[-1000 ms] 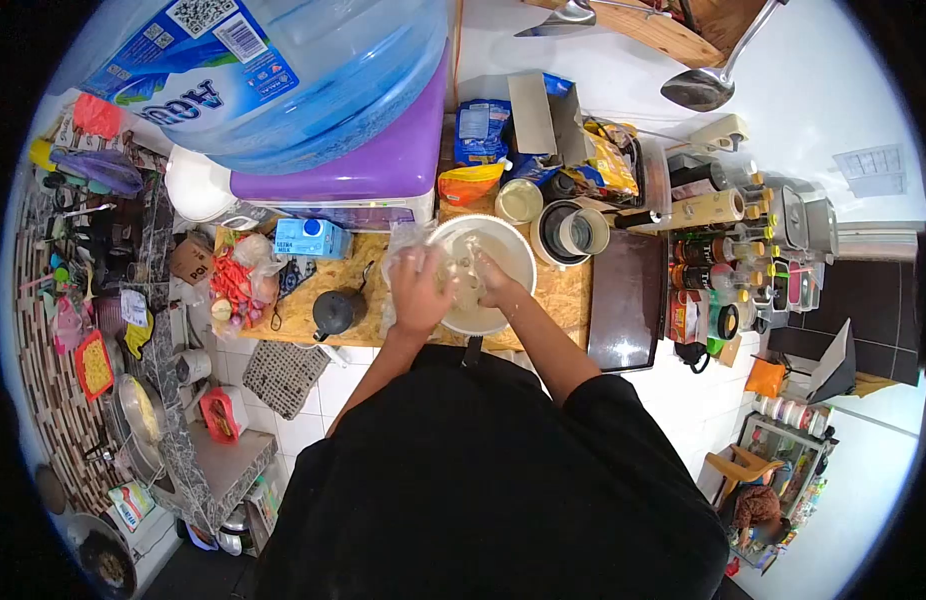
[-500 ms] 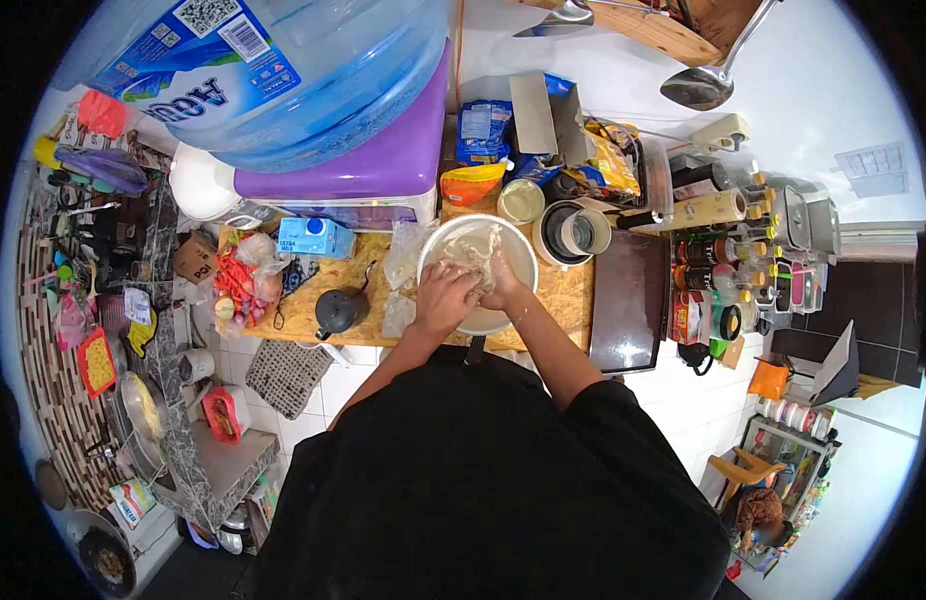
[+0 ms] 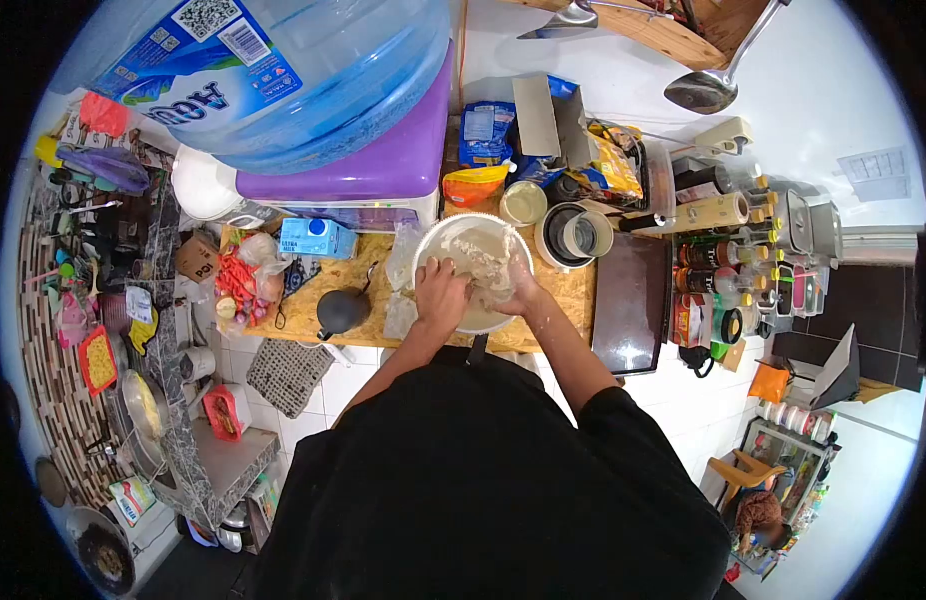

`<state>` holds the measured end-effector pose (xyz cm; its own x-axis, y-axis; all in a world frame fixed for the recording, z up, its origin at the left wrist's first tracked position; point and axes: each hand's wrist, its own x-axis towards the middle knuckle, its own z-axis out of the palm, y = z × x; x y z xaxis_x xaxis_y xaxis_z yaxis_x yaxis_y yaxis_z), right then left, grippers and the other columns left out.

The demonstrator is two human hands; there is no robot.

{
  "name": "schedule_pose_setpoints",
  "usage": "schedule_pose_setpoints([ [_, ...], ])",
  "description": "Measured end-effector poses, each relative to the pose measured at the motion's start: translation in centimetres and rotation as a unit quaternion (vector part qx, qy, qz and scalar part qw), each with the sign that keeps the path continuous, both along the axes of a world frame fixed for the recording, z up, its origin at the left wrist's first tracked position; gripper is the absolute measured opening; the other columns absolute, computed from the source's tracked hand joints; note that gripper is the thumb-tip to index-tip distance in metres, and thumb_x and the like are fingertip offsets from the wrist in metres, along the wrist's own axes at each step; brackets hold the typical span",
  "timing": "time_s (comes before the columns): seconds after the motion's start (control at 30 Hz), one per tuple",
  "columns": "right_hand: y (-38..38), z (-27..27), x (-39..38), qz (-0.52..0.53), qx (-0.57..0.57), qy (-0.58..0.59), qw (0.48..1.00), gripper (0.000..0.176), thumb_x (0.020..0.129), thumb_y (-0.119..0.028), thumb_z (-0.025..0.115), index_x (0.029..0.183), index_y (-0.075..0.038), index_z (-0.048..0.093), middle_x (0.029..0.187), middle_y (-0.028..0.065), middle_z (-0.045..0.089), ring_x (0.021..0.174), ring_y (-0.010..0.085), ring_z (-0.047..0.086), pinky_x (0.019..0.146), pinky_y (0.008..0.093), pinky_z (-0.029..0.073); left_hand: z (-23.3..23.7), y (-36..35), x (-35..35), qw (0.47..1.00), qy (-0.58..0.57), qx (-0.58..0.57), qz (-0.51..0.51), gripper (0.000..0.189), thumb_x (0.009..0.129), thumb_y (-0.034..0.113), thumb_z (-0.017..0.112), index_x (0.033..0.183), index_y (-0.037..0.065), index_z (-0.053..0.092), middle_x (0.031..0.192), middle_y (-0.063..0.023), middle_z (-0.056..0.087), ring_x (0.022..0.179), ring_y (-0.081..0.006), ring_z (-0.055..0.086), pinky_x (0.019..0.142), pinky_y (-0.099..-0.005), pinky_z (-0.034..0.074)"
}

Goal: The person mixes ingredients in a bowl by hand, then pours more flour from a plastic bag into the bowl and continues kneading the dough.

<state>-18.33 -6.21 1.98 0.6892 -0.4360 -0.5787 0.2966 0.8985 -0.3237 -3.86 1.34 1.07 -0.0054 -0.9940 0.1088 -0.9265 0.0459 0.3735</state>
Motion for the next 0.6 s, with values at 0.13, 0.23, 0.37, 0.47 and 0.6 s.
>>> schedule_pose_setpoints([
  [0.13, -0.7, 2.3, -0.7, 0.002, 0.022, -0.027, 0.999, 0.083, 0.084, -0.077, 0.035, 0.138, -0.015, 0.045, 0.137, 0.0095, 0.049, 0.121, 0.0310, 0.048, 0.103, 0.0491, 0.037, 0.1, -0.2, 0.1, 1.000, 0.006, 0.002, 0.009, 0.015, 0.071, 0.021, 0.069, 0.083, 0.015, 0.075, 0.093, -0.0073, 0.060, 0.099, -0.0270, 0.050, 0.083, -0.0416, 0.040],
  [0.23, -0.9, 3.6, -1.0, 0.013, 0.036, -0.017, 0.999, 0.083, 0.083, -0.077, 0.036, 0.137, -0.016, 0.046, 0.136, 0.0090, 0.050, 0.121, 0.0302, 0.049, 0.103, 0.0487, 0.038, 0.3, -0.4, 0.0, 1.000, -0.006, 0.002, 0.016, 0.014, 0.071, 0.020, 0.068, 0.082, 0.014, 0.075, 0.093, -0.0077, 0.060, 0.099, -0.0272, 0.050, 0.083, -0.0420, 0.040],
  [0.37, -0.8, 5.9, -1.1, 0.026, 0.004, 0.049, 0.998, 0.088, 0.079, -0.082, 0.035, 0.138, -0.017, 0.045, 0.137, 0.0092, 0.048, 0.124, 0.0315, 0.046, 0.103, 0.0554, 0.035, 0.8, -0.6, 0.0, 0.999, -0.007, 0.012, 0.036, 0.013, 0.072, 0.018, 0.067, 0.081, 0.011, 0.074, 0.095, -0.0085, 0.060, 0.101, -0.0285, 0.050, 0.083, -0.0422, 0.040],
  [0.47, -1.6, 3.2, -2.0, 0.035, 0.021, 0.042, 0.998, 0.094, 0.076, -0.085, 0.034, 0.141, -0.018, 0.042, 0.140, 0.0100, 0.046, 0.126, 0.0350, 0.043, 0.100, 0.0649, 0.030, 1.1, -0.5, 0.3, 0.999, 0.007, 0.012, 0.037, 0.016, 0.072, 0.019, 0.068, 0.084, 0.009, 0.073, 0.099, -0.0104, 0.058, 0.103, -0.0299, 0.049, 0.084, -0.0431, 0.041],
  [0.6, -2.1, 3.3, -1.8, 0.038, 0.021, 0.062, 0.997, 0.097, 0.074, -0.087, 0.033, 0.141, -0.018, 0.042, 0.142, 0.0111, 0.043, 0.127, 0.0374, 0.041, 0.097, 0.0708, 0.027, 2.7, -0.5, 0.4, 0.999, 0.035, 0.016, 0.034, 0.032, 0.070, 0.022, 0.072, 0.097, 0.006, 0.070, 0.111, -0.0145, 0.054, 0.109, -0.0324, 0.047, 0.089, -0.0452, 0.040],
])
